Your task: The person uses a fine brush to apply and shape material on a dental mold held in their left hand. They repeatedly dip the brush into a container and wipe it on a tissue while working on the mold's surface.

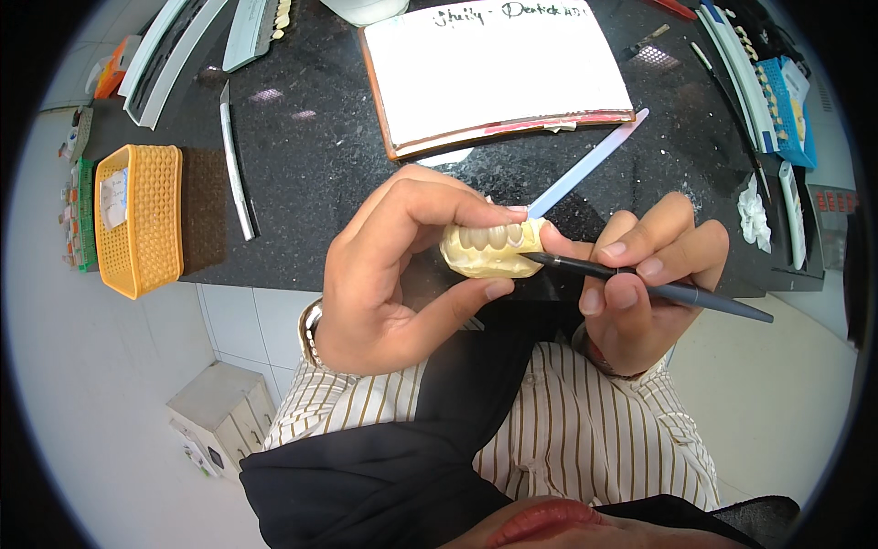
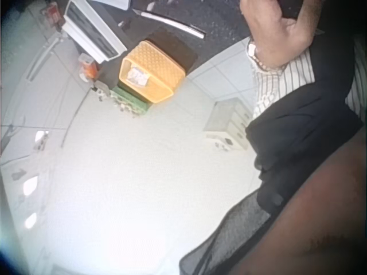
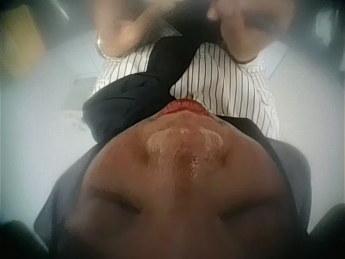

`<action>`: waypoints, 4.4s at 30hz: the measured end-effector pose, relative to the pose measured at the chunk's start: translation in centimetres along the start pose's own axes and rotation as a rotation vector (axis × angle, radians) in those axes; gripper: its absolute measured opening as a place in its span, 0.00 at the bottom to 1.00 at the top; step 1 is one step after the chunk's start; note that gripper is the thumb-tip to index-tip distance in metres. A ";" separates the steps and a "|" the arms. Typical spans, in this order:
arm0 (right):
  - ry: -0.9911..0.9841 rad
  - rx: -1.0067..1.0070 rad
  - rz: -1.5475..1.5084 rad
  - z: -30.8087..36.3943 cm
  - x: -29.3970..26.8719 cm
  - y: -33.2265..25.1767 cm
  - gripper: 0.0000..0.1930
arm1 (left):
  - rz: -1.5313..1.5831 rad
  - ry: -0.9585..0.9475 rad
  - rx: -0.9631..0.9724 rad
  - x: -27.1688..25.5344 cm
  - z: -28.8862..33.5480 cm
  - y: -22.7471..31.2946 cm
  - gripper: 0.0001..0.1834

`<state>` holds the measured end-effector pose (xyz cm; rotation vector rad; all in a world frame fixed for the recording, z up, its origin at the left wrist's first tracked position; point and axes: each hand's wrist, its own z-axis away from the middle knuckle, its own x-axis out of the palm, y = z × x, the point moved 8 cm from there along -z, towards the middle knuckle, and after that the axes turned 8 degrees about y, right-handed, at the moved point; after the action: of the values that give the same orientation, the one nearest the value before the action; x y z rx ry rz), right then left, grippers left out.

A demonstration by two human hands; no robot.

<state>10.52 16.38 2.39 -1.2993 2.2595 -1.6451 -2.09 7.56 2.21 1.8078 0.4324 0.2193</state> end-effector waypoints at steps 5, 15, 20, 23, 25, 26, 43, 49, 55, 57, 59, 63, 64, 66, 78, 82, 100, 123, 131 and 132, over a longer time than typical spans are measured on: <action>0.022 0.023 -0.011 -0.2 0.1 0.0 0.10 | 0.001 -0.002 0.013 0.0 0.0 0.0 0.18; 0.028 0.094 -0.026 -0.2 -0.2 0.3 0.10 | -0.016 -0.029 0.033 0.0 0.0 0.0 0.19; 0.028 0.210 -0.125 -0.4 -0.5 0.9 0.09 | 0.015 -0.052 0.025 0.1 0.0 0.2 0.19; 0.042 0.229 -0.226 -0.6 -0.5 1.3 0.08 | -0.005 -0.108 0.000 0.3 -0.1 0.1 0.20; 0.024 0.228 -0.248 -0.7 -0.4 1.4 0.08 | -0.002 -0.107 0.012 0.3 -0.1 0.2 0.20; -0.003 0.227 -0.229 -0.7 -0.6 1.4 0.08 | 0.000 -0.107 0.018 0.3 -0.1 0.2 0.20; 0.010 0.270 -0.209 -0.6 -0.3 1.6 0.09 | 0.042 0.014 0.067 -0.1 0.0 0.1 0.20; 0.007 0.268 -0.246 -0.6 -0.2 1.6 0.09 | 0.029 0.018 0.068 -0.2 0.0 0.2 0.19; 0.010 0.272 -0.213 -0.7 -0.3 1.5 0.09 | 0.037 0.021 0.067 -0.2 -0.1 0.2 0.19; 0.002 0.235 -0.202 -0.6 -0.3 1.3 0.08 | 0.034 0.030 0.071 -0.2 -0.1 0.2 0.19; -0.003 0.150 -0.199 -0.4 -0.2 1.0 0.08 | 0.023 0.044 0.085 -0.3 0.0 0.1 0.19; -0.064 -0.017 -0.061 -0.3 0.3 -0.4 0.08 | 0.001 0.058 0.089 -0.3 0.0 0.1 0.19; -0.081 -0.040 -0.050 -0.2 0.3 -0.4 0.08 | 0.017 0.070 0.083 -0.3 0.1 0.1 0.19; -0.113 -0.086 -0.027 0.0 0.3 -0.5 0.08 | 0.031 0.080 0.070 -0.3 0.2 0.0 0.19; -0.068 -0.078 0.014 -0.1 0.3 -0.4 0.08 | 0.000 0.049 0.030 -0.2 0.1 0.2 0.21; -0.082 -0.089 0.031 -0.1 0.3 -0.5 0.09 | -0.001 0.069 0.031 -0.2 0.1 0.3 0.20; -0.057 -0.053 0.025 -0.1 0.2 -0.2 0.09 | 0.006 0.089 0.065 -0.3 0.1 0.3 0.18; 0.269 -0.171 -0.117 0.2 -2.2 -1.2 0.08 | 0.031 0.086 0.077 -0.1 0.0 0.6 0.18; 0.339 -0.171 -0.106 0.7 -2.7 -1.0 0.13 | -0.007 0.138 0.099 -0.2 0.2 0.0 0.15; 0.308 -0.149 -0.106 0.6 -2.8 -1.2 0.12 | -0.005 0.157 0.105 -0.1 0.3 0.2 0.15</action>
<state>13.31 17.64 1.95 -1.2937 2.5728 -1.8578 -2.00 7.24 2.31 1.8990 0.5679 0.3416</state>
